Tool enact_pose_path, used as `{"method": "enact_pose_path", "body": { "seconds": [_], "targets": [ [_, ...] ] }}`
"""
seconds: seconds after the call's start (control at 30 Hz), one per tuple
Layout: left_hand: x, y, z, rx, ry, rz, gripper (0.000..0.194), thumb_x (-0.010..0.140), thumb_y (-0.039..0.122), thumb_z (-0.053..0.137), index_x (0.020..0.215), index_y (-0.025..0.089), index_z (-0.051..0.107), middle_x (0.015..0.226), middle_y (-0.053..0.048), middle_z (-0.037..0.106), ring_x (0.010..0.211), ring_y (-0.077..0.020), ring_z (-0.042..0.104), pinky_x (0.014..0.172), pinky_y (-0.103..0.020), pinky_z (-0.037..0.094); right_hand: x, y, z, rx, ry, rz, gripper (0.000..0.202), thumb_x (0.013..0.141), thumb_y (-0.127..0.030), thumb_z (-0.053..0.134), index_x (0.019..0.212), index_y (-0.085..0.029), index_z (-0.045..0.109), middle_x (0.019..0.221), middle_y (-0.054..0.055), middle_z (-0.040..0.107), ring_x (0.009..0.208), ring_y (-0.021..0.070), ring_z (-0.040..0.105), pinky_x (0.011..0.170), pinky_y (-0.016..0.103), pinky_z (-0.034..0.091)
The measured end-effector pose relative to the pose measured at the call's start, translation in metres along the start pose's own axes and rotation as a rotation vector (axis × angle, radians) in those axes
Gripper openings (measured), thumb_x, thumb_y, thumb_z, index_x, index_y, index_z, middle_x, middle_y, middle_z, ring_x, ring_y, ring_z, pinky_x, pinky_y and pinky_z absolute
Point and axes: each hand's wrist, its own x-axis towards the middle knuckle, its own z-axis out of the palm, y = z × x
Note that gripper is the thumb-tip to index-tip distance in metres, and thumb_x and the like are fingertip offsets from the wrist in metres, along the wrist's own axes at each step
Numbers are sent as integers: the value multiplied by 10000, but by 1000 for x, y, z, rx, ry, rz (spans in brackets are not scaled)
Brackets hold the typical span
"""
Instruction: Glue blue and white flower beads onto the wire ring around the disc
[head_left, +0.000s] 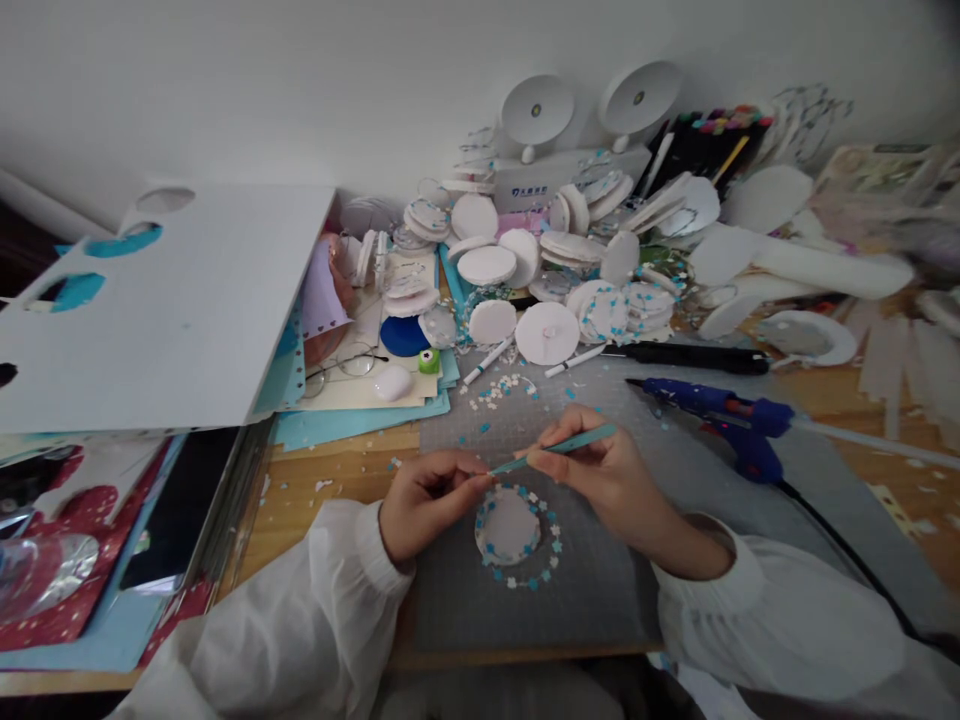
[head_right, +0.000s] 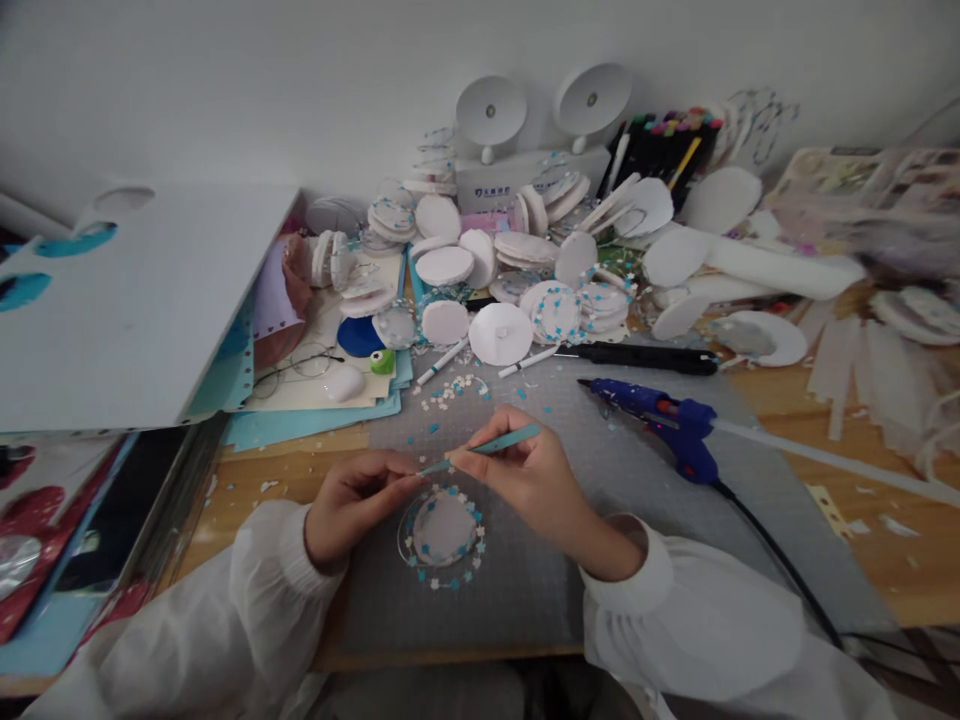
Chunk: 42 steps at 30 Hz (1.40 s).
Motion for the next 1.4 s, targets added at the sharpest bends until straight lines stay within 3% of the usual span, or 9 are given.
{"method": "enact_pose_path", "body": {
  "seconds": [0.3,0.6,0.9,1.4],
  "targets": [
    [1,3,1,-4,23,11,291,785,388,656,769,100,699,475,20,466,451,-70,347,415,-189,282,2,4,-3,68,85,23,284,648,-354,771,723,-221,532,681,-29,624,632,132,612,551,245,423],
    [1,1,0,-17,7,-6,298,797,390,640,775,97,690,488,23,450,467,-71,345,433,-191,274,0,3,0,39,-20,4,246,673,-321,755,736,-219,540,719,-20,646,702,143,644,659,272,485],
    [1,2,0,13,11,18,285,793,373,649,774,94,707,470,22,463,454,-73,347,425,-195,277,1,5,-1,53,36,-9,246,665,-303,767,730,-216,546,720,-15,658,725,147,651,659,266,483],
    [1,1,0,17,7,36,283,795,372,647,794,99,719,475,13,482,452,-75,365,426,-197,293,1,8,-2,3,13,0,237,673,-321,757,737,-208,559,703,-20,627,667,130,609,590,244,437]
  ]
}}
